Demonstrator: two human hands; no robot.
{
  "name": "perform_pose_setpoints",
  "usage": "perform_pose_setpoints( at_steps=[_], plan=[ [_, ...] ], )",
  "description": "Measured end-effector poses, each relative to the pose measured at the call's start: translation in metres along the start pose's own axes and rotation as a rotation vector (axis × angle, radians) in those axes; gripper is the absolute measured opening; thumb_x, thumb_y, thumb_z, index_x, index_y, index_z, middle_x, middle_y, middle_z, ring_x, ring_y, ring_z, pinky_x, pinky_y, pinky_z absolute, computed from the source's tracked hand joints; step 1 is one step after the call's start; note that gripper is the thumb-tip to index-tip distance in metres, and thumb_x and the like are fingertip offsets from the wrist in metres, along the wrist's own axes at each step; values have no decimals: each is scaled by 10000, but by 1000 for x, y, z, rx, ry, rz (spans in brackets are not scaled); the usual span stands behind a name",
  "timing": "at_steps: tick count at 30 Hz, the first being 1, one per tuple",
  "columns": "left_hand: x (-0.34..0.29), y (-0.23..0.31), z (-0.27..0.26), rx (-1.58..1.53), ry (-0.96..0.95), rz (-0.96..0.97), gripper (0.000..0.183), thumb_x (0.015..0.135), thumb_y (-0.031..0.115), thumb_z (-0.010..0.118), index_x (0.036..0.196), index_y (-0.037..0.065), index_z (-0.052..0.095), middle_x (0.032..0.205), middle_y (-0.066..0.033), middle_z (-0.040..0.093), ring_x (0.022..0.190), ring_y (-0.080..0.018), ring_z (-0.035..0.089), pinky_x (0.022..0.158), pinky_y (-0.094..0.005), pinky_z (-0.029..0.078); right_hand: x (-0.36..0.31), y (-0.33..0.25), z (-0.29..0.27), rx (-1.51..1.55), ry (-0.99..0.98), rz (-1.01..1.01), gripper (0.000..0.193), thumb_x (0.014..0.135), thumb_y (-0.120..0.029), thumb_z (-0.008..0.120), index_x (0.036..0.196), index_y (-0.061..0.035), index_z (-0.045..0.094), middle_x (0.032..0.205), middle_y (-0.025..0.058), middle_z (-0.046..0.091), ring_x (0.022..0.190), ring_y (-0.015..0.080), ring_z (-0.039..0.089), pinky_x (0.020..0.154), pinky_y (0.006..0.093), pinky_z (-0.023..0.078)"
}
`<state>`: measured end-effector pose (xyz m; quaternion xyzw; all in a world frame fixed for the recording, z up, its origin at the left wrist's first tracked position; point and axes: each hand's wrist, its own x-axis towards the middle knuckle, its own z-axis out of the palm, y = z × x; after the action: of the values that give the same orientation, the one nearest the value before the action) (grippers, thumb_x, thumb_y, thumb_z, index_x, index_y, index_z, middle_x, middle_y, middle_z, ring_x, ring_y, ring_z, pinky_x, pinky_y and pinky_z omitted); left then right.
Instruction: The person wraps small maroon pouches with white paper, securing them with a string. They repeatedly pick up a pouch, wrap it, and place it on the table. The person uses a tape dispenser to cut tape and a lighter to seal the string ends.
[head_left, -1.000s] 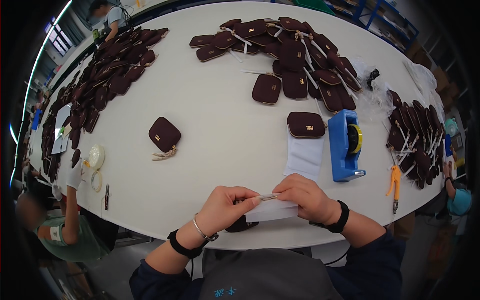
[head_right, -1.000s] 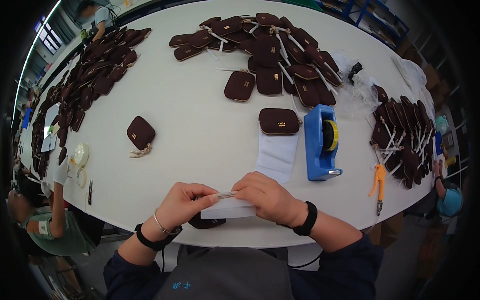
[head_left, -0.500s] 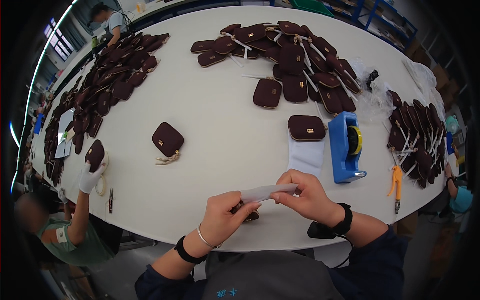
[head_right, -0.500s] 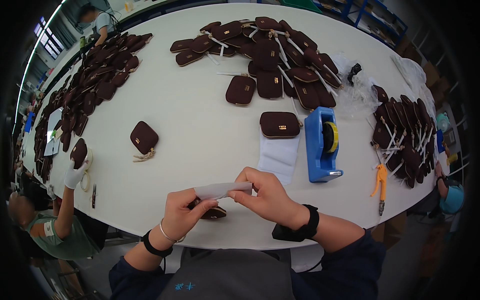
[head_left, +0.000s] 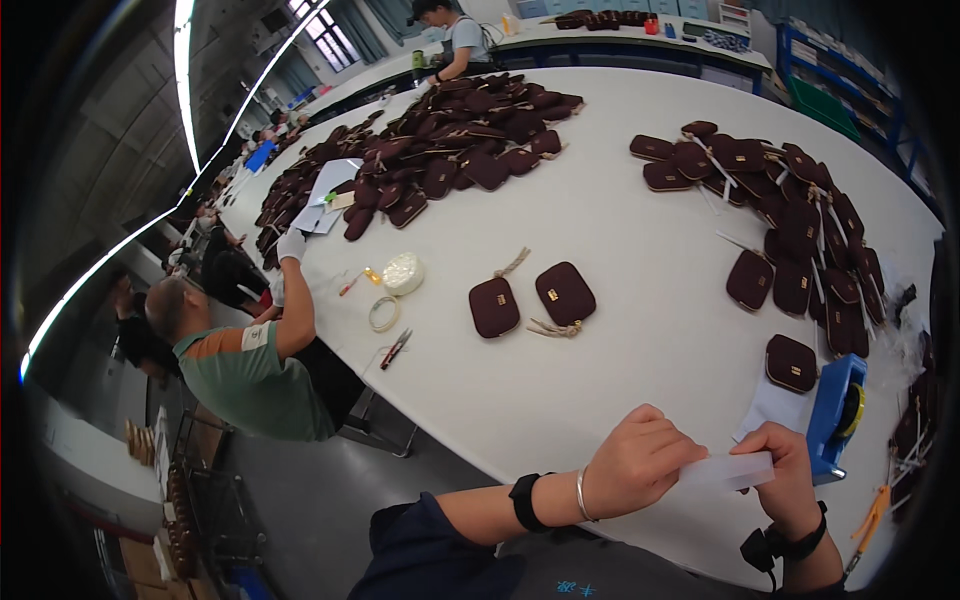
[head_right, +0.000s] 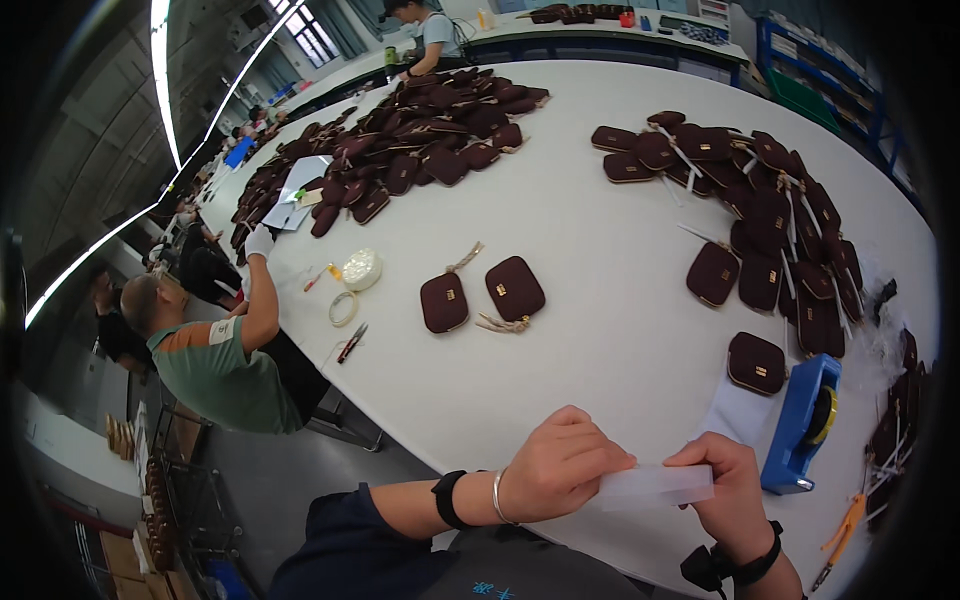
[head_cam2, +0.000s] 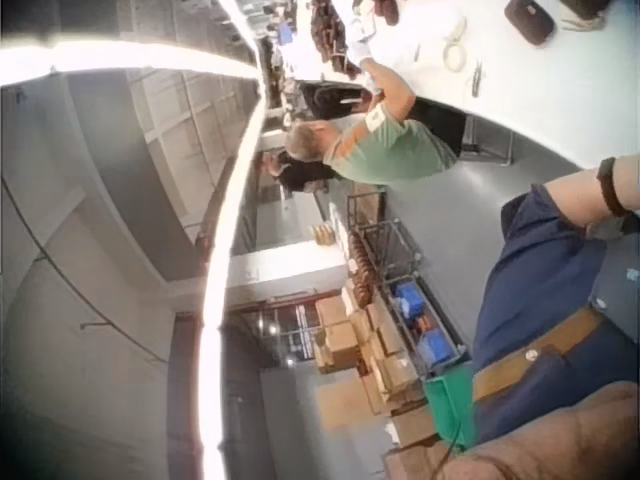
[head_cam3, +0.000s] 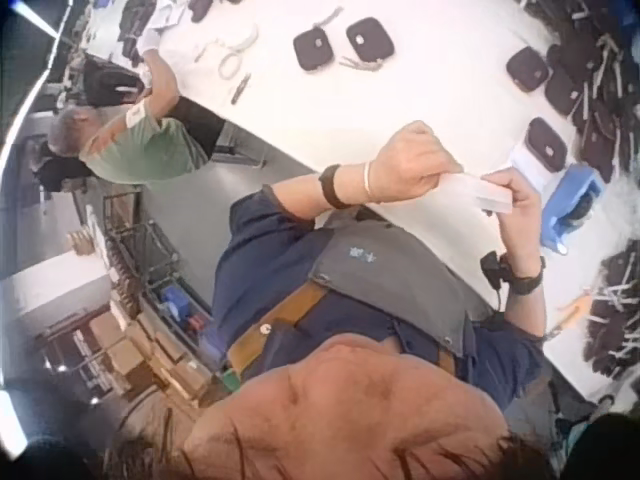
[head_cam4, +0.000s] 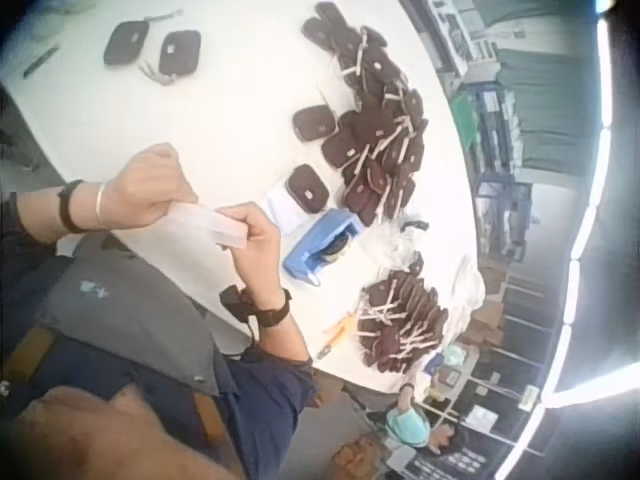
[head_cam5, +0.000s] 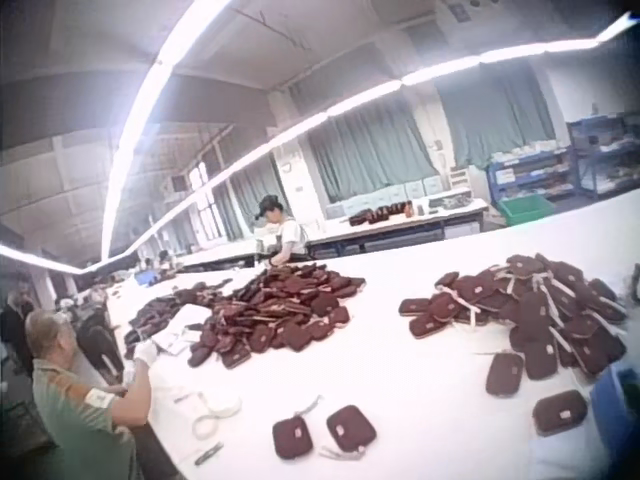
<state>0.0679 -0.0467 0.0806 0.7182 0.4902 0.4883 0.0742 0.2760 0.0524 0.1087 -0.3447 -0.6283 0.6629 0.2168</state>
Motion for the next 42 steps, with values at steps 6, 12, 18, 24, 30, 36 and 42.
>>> perform_pose_setpoints(
  at_steps=[6, 12, 18, 24, 30, 36, 42],
  plan=[
    [-13, 3, -8, -308, 8, -197, 335, 729, -104, 631, 1002, 75, 712, 884, -27, 704, 775, -193, 614, 743, -308, 465, 2, -7, 8, -13, -4, -80, 82, 723, 67, 723, 744, 12, 665, 744, 68, 652, 673, 119, 609, 618, 232, 465],
    [-7, 11, -13, -526, -18, -381, 212, 820, -39, 649, 992, 67, 714, 921, -38, 704, 820, -190, 604, 770, -306, 468, -2, -10, 10, -61, 37, -148, 113, 689, 66, 749, 745, 11, 668, 769, 76, 656, 684, 135, 612, 625, 234, 457],
    [-6, 11, -10, -472, 34, -314, 147, 822, 19, 717, 962, 63, 709, 915, -35, 700, 820, -173, 605, 837, -319, 432, -6, -3, 12, -202, 83, -332, 132, 710, 74, 724, 762, -1, 629, 741, 71, 625, 662, 133, 591, 587, 239, 439],
    [-8, 15, -14, -209, 38, -232, 250, 769, -10, 719, 1002, 72, 678, 888, -28, 652, 849, -201, 606, 853, -342, 410, -9, 1, 16, -385, 109, -454, 159, 744, 68, 686, 849, -15, 599, 747, 54, 579, 646, 130, 537, 565, 265, 395],
    [-8, 16, -15, -3, 29, -55, 341, 673, -73, 666, 986, 62, 642, 895, -39, 625, 864, -219, 607, 807, -345, 410, -10, -12, 18, -487, 27, -512, 139, 730, 95, 667, 818, 7, 605, 706, 63, 579, 597, 130, 559, 524, 254, 433],
    [-7, 13, -14, 67, 53, 43, 323, 638, -93, 660, 924, 56, 665, 860, -33, 671, 772, -188, 644, 724, -331, 423, -12, -19, 11, -75, -76, -109, 158, 714, 147, 658, 837, 48, 661, 803, 103, 651, 606, 142, 627, 530, 252, 518],
    [-1, 13, -21, -224, -47, -205, 227, 714, -80, 706, 914, 28, 704, 877, -67, 721, 788, -187, 668, 764, -315, 435, -4, -23, 6, 141, -154, -38, 70, 835, 84, 669, 887, 37, 672, 839, 85, 638, 650, 108, 597, 541, 215, 452]
  ],
)
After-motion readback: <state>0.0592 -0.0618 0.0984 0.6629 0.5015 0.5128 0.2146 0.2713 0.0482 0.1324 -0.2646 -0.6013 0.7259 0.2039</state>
